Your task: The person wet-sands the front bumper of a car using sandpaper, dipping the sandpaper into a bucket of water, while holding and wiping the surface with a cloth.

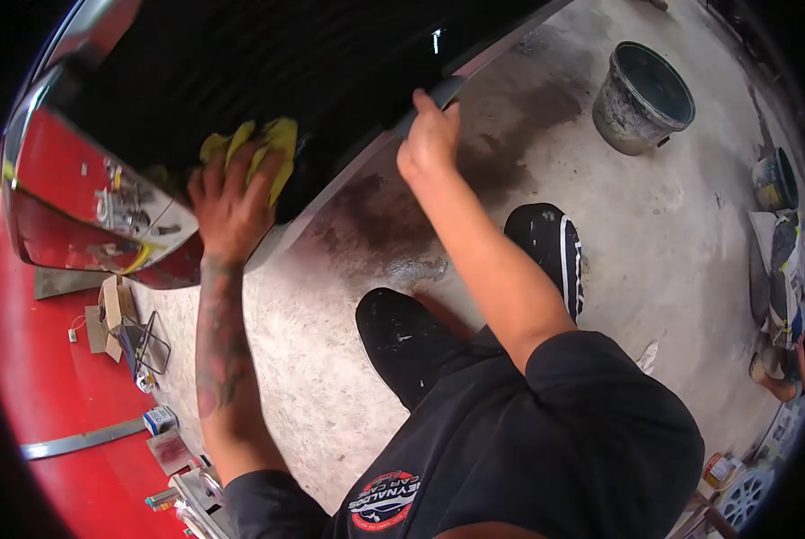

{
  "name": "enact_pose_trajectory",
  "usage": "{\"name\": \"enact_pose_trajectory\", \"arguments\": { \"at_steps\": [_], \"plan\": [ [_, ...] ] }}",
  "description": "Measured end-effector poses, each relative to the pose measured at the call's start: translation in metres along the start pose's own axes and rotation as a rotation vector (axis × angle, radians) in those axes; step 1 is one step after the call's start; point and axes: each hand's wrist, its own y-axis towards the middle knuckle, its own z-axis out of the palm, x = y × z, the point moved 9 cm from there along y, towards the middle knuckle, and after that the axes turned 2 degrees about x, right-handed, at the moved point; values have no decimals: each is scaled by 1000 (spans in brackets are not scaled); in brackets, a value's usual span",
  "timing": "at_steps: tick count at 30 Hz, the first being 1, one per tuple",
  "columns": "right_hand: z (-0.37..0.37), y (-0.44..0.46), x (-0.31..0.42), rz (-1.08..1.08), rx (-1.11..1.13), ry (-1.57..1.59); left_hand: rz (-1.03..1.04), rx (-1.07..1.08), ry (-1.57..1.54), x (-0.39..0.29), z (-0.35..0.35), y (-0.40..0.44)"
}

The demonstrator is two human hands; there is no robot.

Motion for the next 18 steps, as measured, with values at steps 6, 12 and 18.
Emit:
{"name": "enact_pose_trajectory", "arguments": {
  "at_steps": [6,12,18],
  "plan": [
    [25,-165,-107,191,103,-74,-10,-87,-103,4,-5,2],
    [20,-124,-86,94,20,97,20,-168,-150,5,-8,-2],
    [34,-193,-133,40,-39,9,21,-182,-178,6,-7,-2]
  ]
}}
